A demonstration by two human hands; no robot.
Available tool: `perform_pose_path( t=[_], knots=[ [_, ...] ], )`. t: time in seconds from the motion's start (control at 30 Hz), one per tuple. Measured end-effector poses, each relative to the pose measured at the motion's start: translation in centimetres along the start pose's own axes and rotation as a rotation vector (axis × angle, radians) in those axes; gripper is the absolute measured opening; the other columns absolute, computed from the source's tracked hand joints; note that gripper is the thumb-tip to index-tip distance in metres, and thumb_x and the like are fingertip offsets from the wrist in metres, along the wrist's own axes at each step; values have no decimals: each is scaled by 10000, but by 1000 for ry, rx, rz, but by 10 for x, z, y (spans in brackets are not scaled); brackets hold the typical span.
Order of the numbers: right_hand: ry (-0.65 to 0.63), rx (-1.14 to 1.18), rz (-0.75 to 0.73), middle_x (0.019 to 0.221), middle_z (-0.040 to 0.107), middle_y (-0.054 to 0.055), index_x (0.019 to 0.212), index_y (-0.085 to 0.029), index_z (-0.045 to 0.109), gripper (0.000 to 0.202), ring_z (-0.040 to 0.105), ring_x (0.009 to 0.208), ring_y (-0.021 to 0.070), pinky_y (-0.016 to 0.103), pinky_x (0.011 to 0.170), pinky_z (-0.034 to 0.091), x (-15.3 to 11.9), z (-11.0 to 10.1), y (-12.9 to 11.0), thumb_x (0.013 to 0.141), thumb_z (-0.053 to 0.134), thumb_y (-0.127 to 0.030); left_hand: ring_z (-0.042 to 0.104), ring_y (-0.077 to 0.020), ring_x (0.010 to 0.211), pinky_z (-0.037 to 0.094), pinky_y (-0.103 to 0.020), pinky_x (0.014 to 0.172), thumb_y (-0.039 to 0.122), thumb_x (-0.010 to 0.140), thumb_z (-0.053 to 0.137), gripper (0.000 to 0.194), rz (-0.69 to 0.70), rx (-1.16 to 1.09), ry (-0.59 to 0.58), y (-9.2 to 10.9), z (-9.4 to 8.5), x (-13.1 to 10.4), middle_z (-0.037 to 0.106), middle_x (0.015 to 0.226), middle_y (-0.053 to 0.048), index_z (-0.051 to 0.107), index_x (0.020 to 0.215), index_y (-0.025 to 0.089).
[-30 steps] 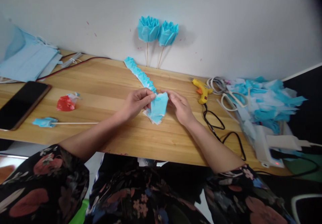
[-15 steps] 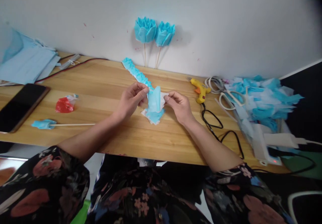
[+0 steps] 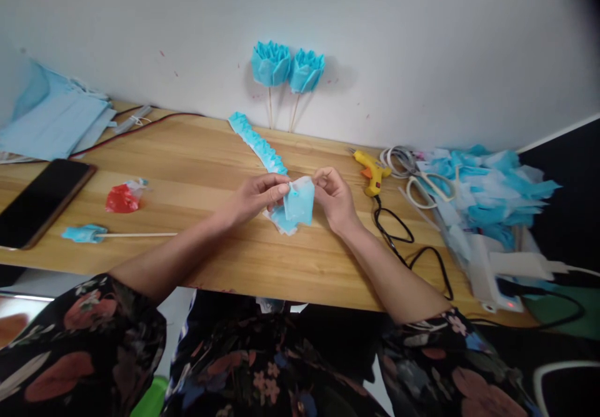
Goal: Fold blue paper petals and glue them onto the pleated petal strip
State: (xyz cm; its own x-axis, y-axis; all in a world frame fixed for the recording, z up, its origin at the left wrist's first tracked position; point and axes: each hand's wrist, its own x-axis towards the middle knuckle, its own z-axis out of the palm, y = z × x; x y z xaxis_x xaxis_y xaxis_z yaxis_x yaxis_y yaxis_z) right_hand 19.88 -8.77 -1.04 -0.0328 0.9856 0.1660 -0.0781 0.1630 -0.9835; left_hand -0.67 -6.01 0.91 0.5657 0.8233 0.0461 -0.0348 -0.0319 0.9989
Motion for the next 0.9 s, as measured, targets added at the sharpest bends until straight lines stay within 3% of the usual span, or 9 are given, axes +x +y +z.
perform_pose_path(
  t=[0.2,0.3,0.37,0.5,0.73,0.9],
  knots=[
    [-71,-86,-49,800,695,-18,846,-245,691,235,625,756,141,295,746,525,-3,-6,0,885,695,-477,552,-97,556,453,-203,521,565,857,722,406,58,54,67,-2,1,1,629,639,-4,728,900,161],
    [-124,-65,-40,878,727,3,885,-243,729,334,654,832,157,317,820,532,-4,-9,0,935,609,-550,551,-91,546,457,-200,526,528,855,726,373,84,80,137,-4,3,1,633,629,-7,713,840,156],
    [-127,-77,-24,855,725,7,904,-243,735,388,647,799,160,311,773,532,-4,-8,-1,904,627,-615,564,-93,562,463,-199,538,499,860,720,349,98,101,181,-5,5,1,647,645,-15,709,829,151],
    [-65,-170,8,744,688,-5,808,-237,706,374,587,683,146,278,634,496,-6,-2,-4,789,768,-606,581,-102,603,471,-207,559,465,870,699,319,128,148,194,-5,9,-1,679,702,-31,712,840,147],
    [166,-214,-81,687,632,-24,731,-233,634,382,559,658,134,277,635,489,0,-4,-2,815,742,-590,563,-91,578,462,-198,540,473,886,682,326,61,87,163,0,4,0,671,701,-29,699,815,155],
    [104,-202,-73,728,662,-19,785,-234,667,351,572,667,131,278,649,495,-1,-4,1,820,755,-573,567,-94,596,462,-200,546,509,874,697,356,86,98,137,-1,4,1,670,713,-25,709,849,154]
  ],
)
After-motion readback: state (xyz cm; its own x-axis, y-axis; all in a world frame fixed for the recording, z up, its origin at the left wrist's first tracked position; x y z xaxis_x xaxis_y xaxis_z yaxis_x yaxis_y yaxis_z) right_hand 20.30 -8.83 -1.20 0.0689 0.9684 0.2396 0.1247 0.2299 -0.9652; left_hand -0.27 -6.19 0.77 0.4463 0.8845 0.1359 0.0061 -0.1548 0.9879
